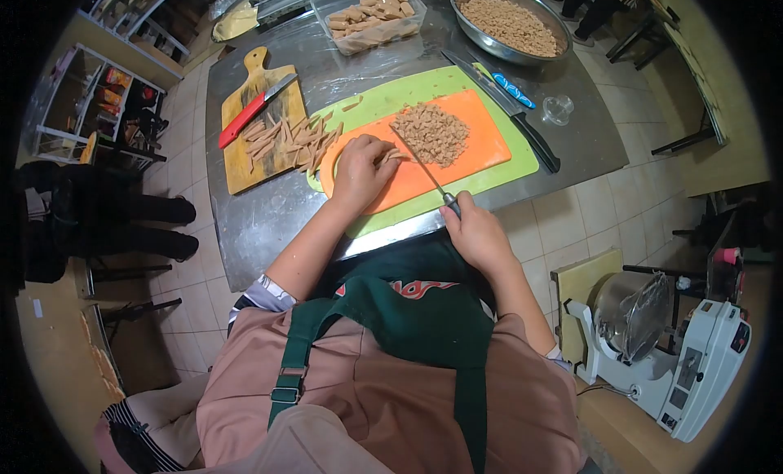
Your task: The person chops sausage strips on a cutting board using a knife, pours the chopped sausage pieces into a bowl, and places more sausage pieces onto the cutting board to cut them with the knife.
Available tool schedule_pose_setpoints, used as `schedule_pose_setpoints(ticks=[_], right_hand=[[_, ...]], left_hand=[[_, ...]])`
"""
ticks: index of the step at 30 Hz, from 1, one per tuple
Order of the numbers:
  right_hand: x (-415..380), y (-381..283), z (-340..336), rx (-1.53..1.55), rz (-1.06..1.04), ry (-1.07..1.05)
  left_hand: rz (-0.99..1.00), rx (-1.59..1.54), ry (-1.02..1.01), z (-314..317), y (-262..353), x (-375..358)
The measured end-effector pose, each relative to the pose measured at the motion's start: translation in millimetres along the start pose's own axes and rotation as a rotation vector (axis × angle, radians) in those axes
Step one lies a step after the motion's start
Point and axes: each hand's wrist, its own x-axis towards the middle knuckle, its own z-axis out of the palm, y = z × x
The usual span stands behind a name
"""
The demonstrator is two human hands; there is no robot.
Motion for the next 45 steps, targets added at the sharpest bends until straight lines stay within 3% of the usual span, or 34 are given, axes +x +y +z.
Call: schedule_pose_setpoints(ticks=[5, 15, 21, 25, 32, 38, 45], right_hand=[[-2.9, -2.9, 0.2, 0.028, -0.003, -0.018], [-10.0, -6.9, -5.0, 0.081, -0.018, 0.006], [-24.4, 1.5, 2.2, -0.018, -0.126, 0.014], [-15.5, -5.6, 14.7, -0.129, -0.044, 0.062], [-7.5, -7.6, 2.6, -0.172, -0.173, 0.039], [-21.6, -7.6, -2.3, -0.281, -0.106, 0.016], [-7.0, -5.1, 10.9, -0.205, -0.140, 0.008]], left_hand=[[0.083, -0.010, 0.128, 7.7, -1.8, -1.4], [0.122, 0.036, 0.095, 4.5, 1.3, -1.4], [0.155, -0.028, 0.171, 12.6, -0.2, -1.2], [0.188, -0.069, 0.294, 33.8, -9.7, -2.7], [0.150, 0.010, 0.249, 34.7, -12.0, -8.3], [0.181, 0.053, 0.278, 33.8, -9.6, -8.8], [0.161, -0.003, 0.269, 30.6, -7.5, -8.8]])
